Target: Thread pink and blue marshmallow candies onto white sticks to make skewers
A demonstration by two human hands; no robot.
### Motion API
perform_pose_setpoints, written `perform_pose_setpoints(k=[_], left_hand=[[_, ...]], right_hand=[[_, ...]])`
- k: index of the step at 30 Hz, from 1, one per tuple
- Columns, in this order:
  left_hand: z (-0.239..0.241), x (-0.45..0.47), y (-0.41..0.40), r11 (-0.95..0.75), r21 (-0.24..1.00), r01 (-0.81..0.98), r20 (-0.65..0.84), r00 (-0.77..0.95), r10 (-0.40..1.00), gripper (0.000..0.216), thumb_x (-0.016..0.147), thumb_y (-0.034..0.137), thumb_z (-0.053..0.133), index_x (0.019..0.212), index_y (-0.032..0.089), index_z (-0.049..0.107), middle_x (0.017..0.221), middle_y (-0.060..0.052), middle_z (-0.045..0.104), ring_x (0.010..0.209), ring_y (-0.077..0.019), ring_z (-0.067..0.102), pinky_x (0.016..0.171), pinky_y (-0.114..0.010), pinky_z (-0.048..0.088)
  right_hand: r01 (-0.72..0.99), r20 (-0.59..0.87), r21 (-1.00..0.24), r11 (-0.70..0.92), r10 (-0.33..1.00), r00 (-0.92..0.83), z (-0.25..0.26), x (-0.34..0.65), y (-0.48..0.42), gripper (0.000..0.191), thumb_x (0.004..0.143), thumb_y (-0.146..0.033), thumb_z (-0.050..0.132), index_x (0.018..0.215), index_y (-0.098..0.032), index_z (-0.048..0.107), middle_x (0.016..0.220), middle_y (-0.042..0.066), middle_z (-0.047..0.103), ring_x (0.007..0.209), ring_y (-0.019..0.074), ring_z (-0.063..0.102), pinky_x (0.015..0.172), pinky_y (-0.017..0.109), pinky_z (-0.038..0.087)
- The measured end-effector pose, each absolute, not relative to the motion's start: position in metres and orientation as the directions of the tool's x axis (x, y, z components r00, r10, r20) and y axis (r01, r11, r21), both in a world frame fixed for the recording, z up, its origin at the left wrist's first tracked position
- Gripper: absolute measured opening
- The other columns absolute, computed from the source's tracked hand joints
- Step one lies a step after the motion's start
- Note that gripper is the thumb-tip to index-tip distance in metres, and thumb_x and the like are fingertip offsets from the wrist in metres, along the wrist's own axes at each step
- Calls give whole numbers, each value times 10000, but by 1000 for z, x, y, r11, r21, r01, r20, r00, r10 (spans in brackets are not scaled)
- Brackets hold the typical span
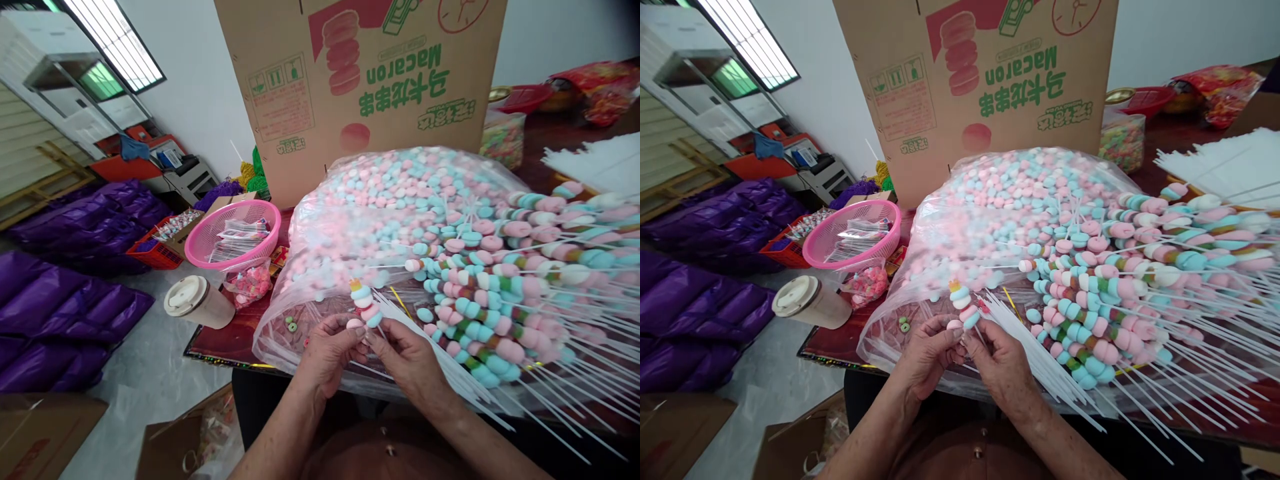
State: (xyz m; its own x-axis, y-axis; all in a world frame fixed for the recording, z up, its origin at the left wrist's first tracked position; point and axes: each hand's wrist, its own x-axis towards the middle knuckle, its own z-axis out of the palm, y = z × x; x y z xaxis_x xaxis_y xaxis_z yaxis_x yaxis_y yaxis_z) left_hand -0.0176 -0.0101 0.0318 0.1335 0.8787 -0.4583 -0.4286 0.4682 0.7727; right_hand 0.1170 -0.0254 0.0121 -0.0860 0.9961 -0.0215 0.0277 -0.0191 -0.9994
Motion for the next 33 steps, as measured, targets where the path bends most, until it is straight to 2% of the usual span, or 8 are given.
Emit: perform_pose_setpoints(k=[3, 7, 10, 13, 18, 22, 28, 33], left_hand=[[33, -15, -13, 468, 797, -381, -452, 138, 881, 277, 603, 264, 749, 808, 106, 650, 623, -31, 642, 501, -100, 574, 486, -212, 487], [32, -16, -16, 478, 817, -322, -448, 166, 878, 296, 615, 304, 737, 824, 107, 664, 640, -31, 644, 522, -105, 575, 514, -223, 484], [29, -14, -16, 455, 836, -307, -440, 118, 890, 363, 637, 353, 713, 916, 136, 633, 647, -22, 644, 505, -114, 572, 488, -231, 472], [27, -10, -16, 392, 889, -236, -400, 14, 916, 321, 633, 345, 714, 867, 145, 622, 644, -17, 642, 508, -117, 566, 487, -231, 468], [30, -1, -23, 397, 870, -293, -381, 113, 918, 279, 698, 321, 652, 922, 156, 669, 828, -59, 681, 719, -174, 626, 639, -268, 500], [30, 0, -29, 354, 876, -329, -333, 119, 935, 340, 658, 290, 708, 966, 151, 666, 946, -80, 682, 889, -200, 616, 782, -285, 485], [26, -10, -20, 351, 847, -400, -391, -20, 920, 339, 575, 249, 774, 866, 135, 642, 777, -44, 685, 674, -158, 642, 657, -296, 526], [30, -18, -12, 335, 817, -468, -413, -70, 908, 332, 507, 198, 802, 777, 134, 619, 703, -16, 671, 626, -158, 650, 607, -279, 535]], right_hand=[[-47, -69, -996, -74, 993, -97, 9, 118, -24, 261, 771, -428, 553, 773, -168, 585, 650, -11, 586, 658, 140, 550, 605, 234, 447], [18, -58, -998, -56, 993, -98, 5, 123, -26, 254, 768, -410, 559, 795, -160, 595, 675, 0, 596, 657, 138, 538, 620, 245, 445], [31, -78, -997, -76, 993, -84, 11, 123, -28, 274, 765, -430, 550, 742, -159, 589, 650, 3, 588, 594, 126, 514, 536, 228, 422], [-26, -121, -992, -124, 988, -94, 19, 121, -29, 271, 749, -434, 566, 717, -165, 580, 621, -10, 566, 528, 100, 468, 439, 199, 358], [-116, -188, -975, -192, 981, -44, 14, 115, -24, 287, 718, -459, 575, 669, -177, 550, 534, -33, 503, 454, 88, 405, 367, 193, 281], [-44, -165, -985, -165, 986, 2, 7, 114, -22, 277, 723, -444, 569, 660, -176, 543, 523, -31, 491, 473, 97, 417, 387, 198, 302], [53, -134, -990, -134, 991, 0, 8, 123, -29, 297, 786, -449, 494, 677, -175, 536, 575, -16, 519, 503, 104, 436, 444, 211, 351], [201, -55, -978, -55, 998, 7, 15, 135, -37, 303, 820, -427, 454, 661, -179, 526, 558, -17, 512, 517, 114, 442, 480, 218, 361]])
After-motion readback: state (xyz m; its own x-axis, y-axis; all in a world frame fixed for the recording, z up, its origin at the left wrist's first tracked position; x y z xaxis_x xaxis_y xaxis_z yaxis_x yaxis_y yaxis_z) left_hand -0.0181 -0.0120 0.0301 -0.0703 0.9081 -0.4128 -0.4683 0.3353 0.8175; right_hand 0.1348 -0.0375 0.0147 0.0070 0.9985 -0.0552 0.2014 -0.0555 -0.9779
